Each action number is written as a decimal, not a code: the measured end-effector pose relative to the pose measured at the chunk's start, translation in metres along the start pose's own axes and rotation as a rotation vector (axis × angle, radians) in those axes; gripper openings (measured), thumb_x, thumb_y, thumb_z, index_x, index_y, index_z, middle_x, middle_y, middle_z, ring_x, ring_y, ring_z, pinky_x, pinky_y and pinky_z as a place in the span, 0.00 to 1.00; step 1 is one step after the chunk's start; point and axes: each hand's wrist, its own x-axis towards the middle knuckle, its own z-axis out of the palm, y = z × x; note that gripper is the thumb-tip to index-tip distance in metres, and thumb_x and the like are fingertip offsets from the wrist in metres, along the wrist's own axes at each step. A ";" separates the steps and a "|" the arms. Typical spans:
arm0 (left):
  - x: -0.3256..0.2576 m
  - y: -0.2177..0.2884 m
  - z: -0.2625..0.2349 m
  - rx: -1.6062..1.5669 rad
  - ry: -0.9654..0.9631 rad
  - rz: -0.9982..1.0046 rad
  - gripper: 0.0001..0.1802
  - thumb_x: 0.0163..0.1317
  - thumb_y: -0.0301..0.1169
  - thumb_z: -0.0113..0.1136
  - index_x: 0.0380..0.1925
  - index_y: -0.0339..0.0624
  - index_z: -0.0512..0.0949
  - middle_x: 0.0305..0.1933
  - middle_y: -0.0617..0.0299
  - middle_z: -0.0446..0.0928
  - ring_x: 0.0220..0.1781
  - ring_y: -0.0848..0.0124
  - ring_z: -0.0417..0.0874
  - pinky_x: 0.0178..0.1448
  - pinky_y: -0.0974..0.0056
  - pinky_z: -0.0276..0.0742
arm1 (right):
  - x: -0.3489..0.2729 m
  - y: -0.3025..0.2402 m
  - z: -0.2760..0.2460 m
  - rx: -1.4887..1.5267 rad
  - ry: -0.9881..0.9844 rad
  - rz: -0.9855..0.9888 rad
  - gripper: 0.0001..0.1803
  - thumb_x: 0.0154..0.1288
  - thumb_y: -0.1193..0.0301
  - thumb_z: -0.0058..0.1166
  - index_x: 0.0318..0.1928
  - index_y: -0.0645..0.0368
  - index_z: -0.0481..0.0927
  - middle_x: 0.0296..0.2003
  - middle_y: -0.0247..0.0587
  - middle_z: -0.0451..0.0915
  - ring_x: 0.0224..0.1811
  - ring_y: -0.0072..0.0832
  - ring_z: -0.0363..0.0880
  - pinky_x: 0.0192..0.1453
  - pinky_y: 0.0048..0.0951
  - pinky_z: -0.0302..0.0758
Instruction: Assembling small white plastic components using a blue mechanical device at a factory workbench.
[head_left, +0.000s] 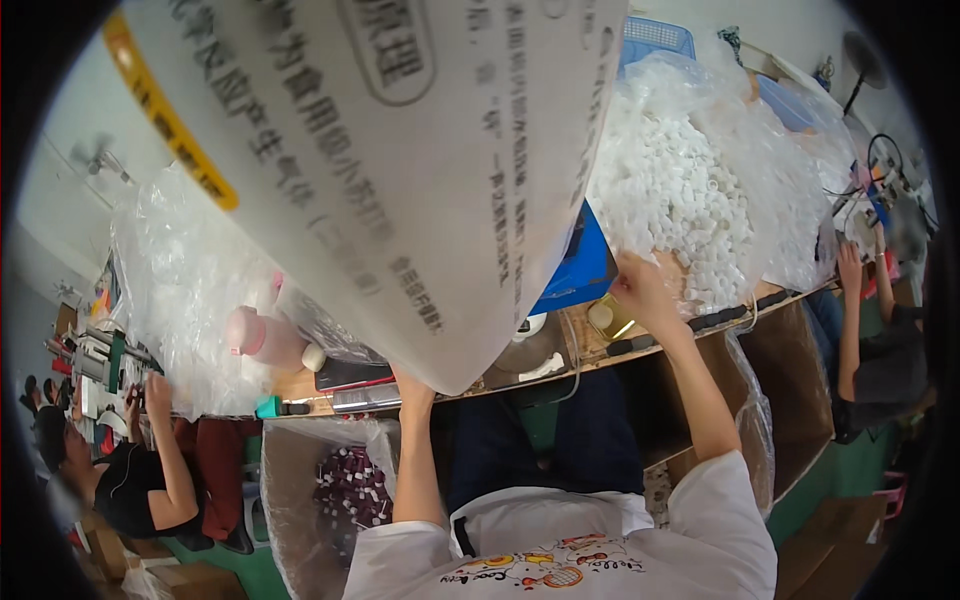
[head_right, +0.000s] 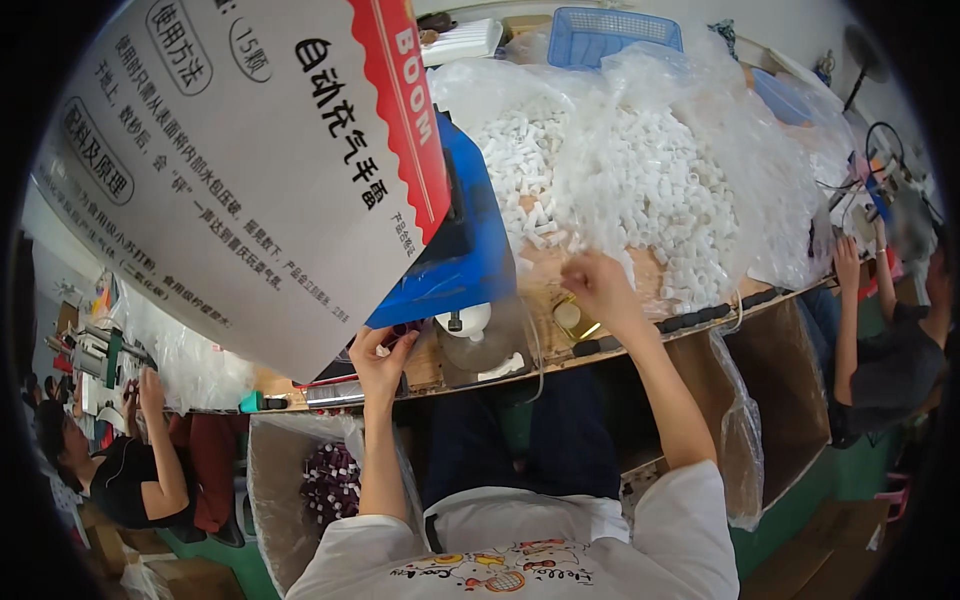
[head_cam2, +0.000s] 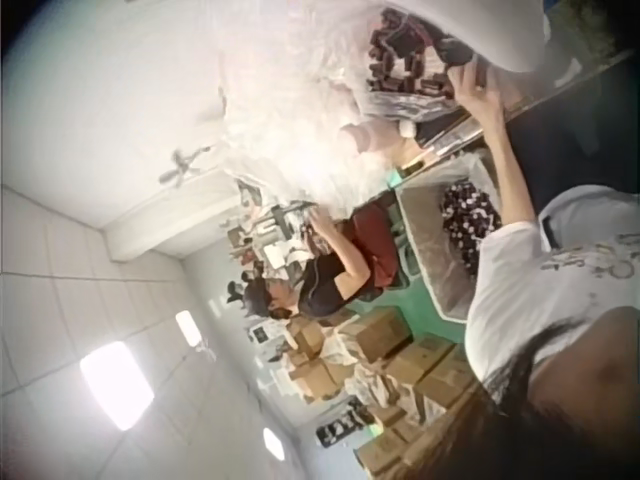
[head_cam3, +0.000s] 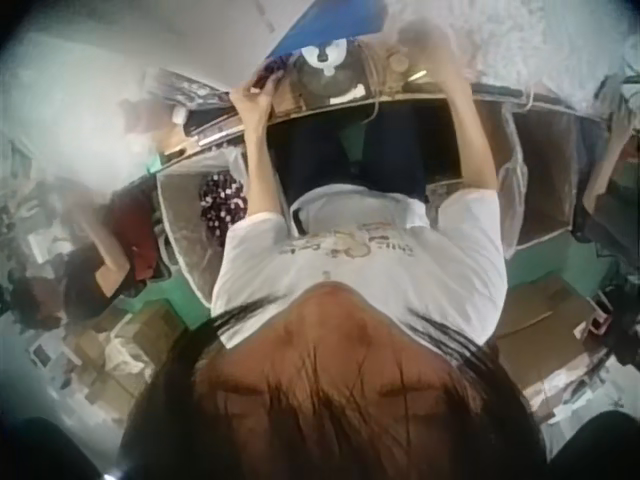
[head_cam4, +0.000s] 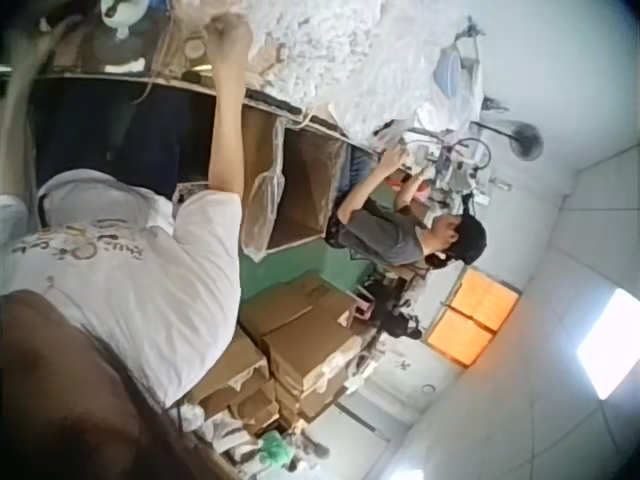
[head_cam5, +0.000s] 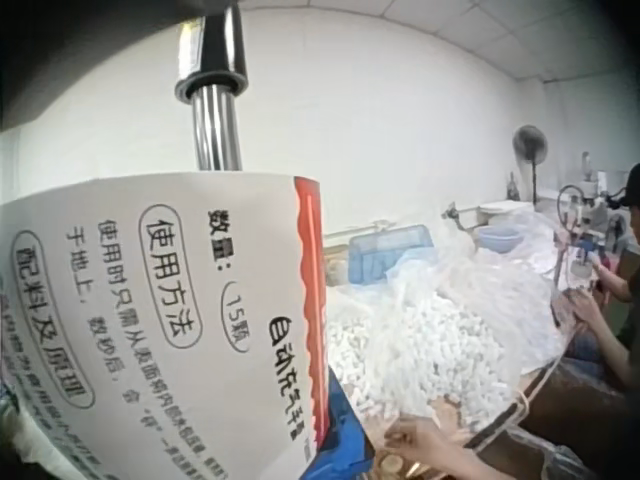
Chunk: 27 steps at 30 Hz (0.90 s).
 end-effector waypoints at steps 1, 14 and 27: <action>-0.001 -0.005 0.000 -0.011 -0.019 -0.025 0.15 0.50 0.20 0.75 0.40 0.33 0.86 0.38 0.59 0.81 0.38 0.72 0.81 0.44 0.68 0.78 | -0.015 -0.011 -0.013 -0.004 -0.064 0.054 0.09 0.59 0.79 0.60 0.41 0.63 0.83 0.36 0.49 0.81 0.41 0.47 0.82 0.43 0.42 0.76; 0.004 0.109 0.048 -0.157 -0.102 -0.178 0.20 0.47 0.19 0.75 0.44 0.34 0.85 0.48 0.58 0.86 0.49 0.72 0.82 0.56 0.65 0.75 | -0.046 0.005 0.015 -0.130 0.174 -0.202 0.13 0.52 0.79 0.66 0.41 0.62 0.85 0.35 0.46 0.84 0.43 0.43 0.81 0.45 0.38 0.78; -0.003 0.131 0.053 0.099 -0.149 0.068 0.14 0.48 0.29 0.78 0.36 0.38 0.88 0.35 0.55 0.86 0.32 0.60 0.86 0.37 0.60 0.78 | -0.028 -0.066 0.060 0.911 0.124 0.090 0.11 0.62 0.79 0.63 0.46 0.66 0.86 0.44 0.41 0.86 0.47 0.23 0.82 0.54 0.26 0.77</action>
